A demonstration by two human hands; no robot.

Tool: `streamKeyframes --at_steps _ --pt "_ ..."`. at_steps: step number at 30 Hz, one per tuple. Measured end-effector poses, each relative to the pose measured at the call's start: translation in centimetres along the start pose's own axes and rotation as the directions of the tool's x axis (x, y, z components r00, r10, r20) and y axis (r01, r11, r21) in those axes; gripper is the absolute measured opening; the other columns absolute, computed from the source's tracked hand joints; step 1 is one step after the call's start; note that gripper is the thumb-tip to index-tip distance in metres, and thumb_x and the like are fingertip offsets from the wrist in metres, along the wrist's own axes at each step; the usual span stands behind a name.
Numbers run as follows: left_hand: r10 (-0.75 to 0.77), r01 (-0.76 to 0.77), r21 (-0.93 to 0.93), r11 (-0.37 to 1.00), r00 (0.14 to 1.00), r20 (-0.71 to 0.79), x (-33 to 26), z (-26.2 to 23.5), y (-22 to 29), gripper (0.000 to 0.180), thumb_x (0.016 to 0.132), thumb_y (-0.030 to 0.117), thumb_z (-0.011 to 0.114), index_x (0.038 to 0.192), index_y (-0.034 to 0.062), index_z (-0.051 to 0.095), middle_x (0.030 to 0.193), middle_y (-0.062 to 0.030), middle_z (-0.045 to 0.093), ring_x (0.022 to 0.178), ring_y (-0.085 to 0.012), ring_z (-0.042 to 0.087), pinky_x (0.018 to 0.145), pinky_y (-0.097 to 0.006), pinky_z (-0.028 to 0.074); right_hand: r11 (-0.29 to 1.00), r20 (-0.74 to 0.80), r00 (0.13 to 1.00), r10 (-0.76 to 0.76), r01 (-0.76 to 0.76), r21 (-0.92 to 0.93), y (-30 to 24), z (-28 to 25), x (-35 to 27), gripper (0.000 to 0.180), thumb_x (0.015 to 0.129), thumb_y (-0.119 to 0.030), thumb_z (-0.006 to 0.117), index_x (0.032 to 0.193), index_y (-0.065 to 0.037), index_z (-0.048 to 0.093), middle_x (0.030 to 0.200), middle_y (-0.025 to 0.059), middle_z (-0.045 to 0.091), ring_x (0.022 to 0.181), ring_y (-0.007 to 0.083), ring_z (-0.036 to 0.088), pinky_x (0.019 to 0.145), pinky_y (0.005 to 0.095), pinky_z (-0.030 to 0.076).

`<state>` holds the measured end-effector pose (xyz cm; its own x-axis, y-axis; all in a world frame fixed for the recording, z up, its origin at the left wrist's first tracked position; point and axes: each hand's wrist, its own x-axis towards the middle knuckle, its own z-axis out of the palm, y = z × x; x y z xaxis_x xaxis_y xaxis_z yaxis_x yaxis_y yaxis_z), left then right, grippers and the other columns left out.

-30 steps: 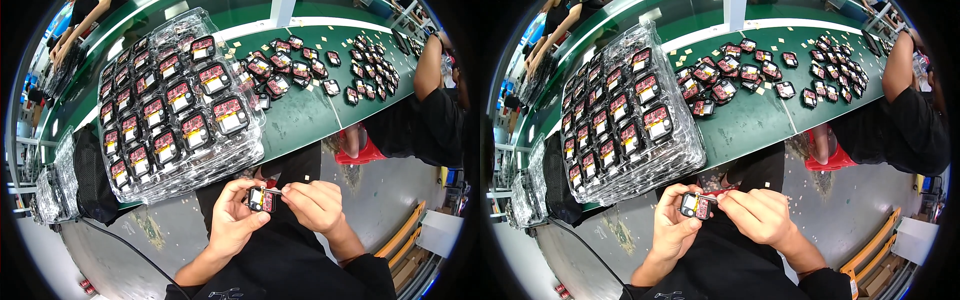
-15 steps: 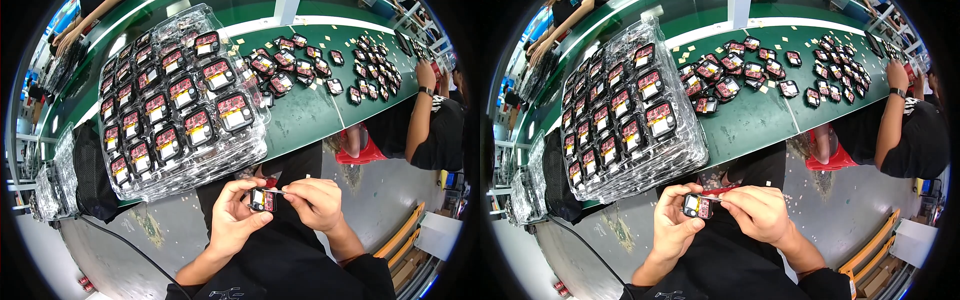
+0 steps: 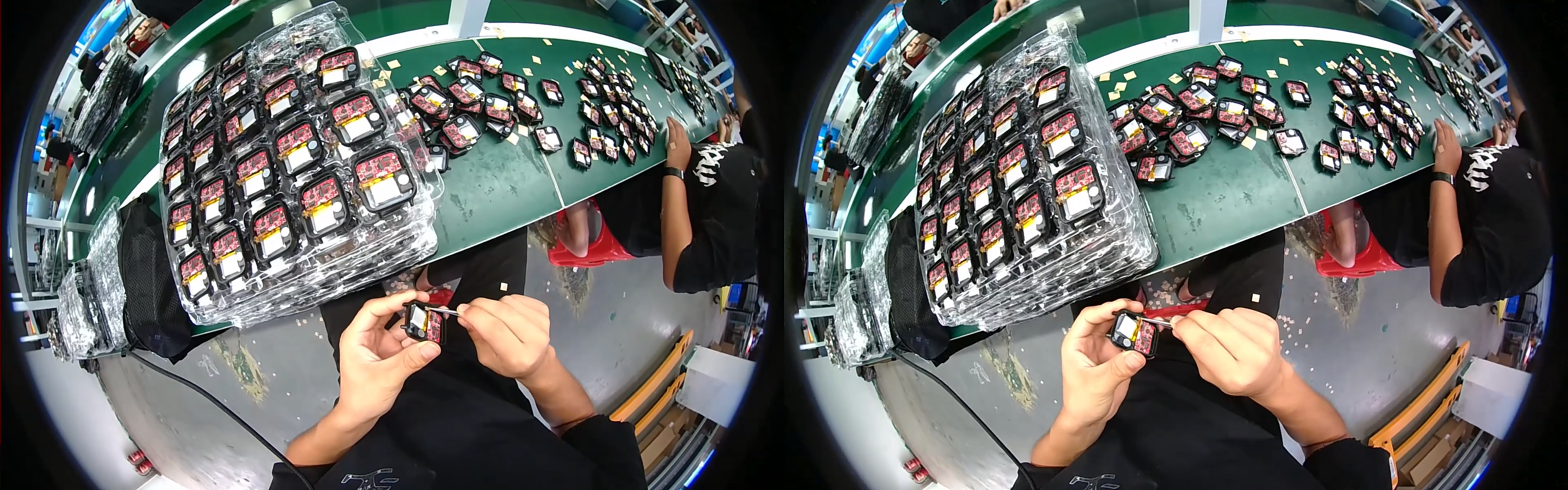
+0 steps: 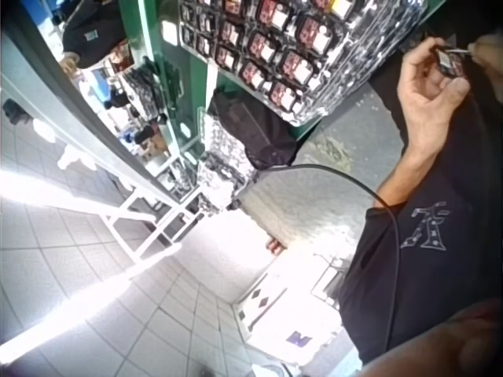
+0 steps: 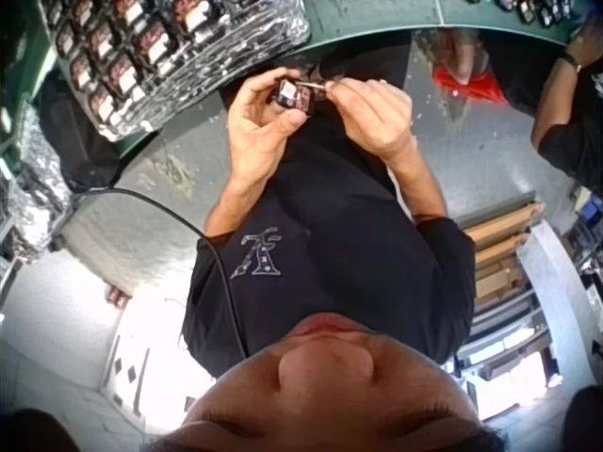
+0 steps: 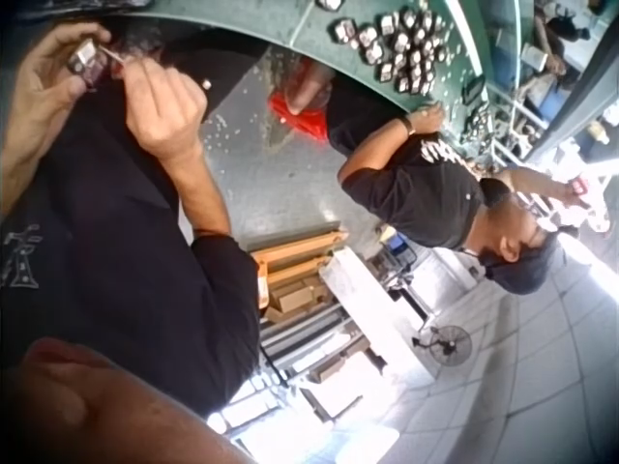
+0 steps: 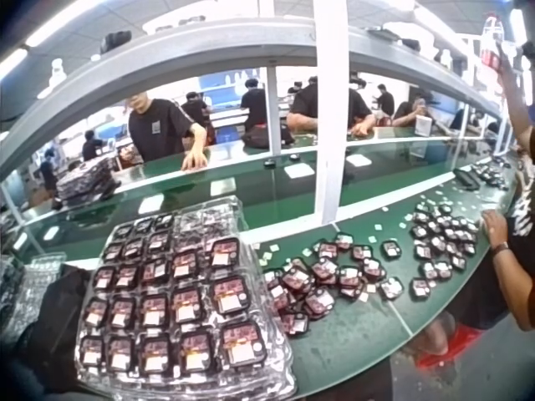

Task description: Assembling and inspecting small electronic components on a production line.

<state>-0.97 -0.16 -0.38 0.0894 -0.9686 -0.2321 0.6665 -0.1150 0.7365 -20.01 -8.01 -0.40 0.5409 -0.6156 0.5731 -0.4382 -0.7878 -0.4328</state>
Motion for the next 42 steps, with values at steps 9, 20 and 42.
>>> streamKeyframes --at_steps 9,20,42 --pt "0.137 -0.147 0.053 0.988 0.977 0.162 -0.2 -0.3 1.9 0.062 0.080 -0.015 0.082 0.133 0.0009 0.055 0.139 -0.0226 0.058 0.127 -0.0330 0.063 0.101 -0.040 0.058 0.952 -0.022 0.994 0.109 -0.098 0.290 1.4 -0.1 1.1 0.020 0.080 -0.002 0.082 0.097 0.001 0.072 0.086 0.0104 0.073 0.064 0.0221 0.066 0.057 0.0334 0.052" --pt "0.420 -0.484 0.373 0.792 0.874 0.242 2.1 1.8 12.5 0.068 0.072 0.001 0.094 0.126 0.0007 0.054 0.127 -0.0214 0.060 0.116 -0.0318 0.066 0.102 -0.050 0.057 0.856 0.281 0.880 0.384 -0.453 0.249 4.3 -0.8 4.6 0.013 0.091 -0.008 0.077 0.093 0.003 0.069 0.079 0.0163 0.068 0.070 0.0324 0.067 0.063 0.0383 0.051" --pt "0.424 -0.197 0.773 -0.603 0.742 0.519 23.2 0.9 23.1 0.027 0.091 0.019 0.077 0.108 -0.0009 0.075 0.094 -0.0243 0.075 0.086 -0.0404 0.073 0.081 -0.047 0.057 0.943 -0.128 0.936 0.329 -0.333 -0.009 7.3 4.9 7.0 0.020 0.082 -0.012 0.080 0.099 -0.010 0.071 0.119 0.0042 0.068 0.078 0.0329 0.072 0.066 0.0444 0.058"
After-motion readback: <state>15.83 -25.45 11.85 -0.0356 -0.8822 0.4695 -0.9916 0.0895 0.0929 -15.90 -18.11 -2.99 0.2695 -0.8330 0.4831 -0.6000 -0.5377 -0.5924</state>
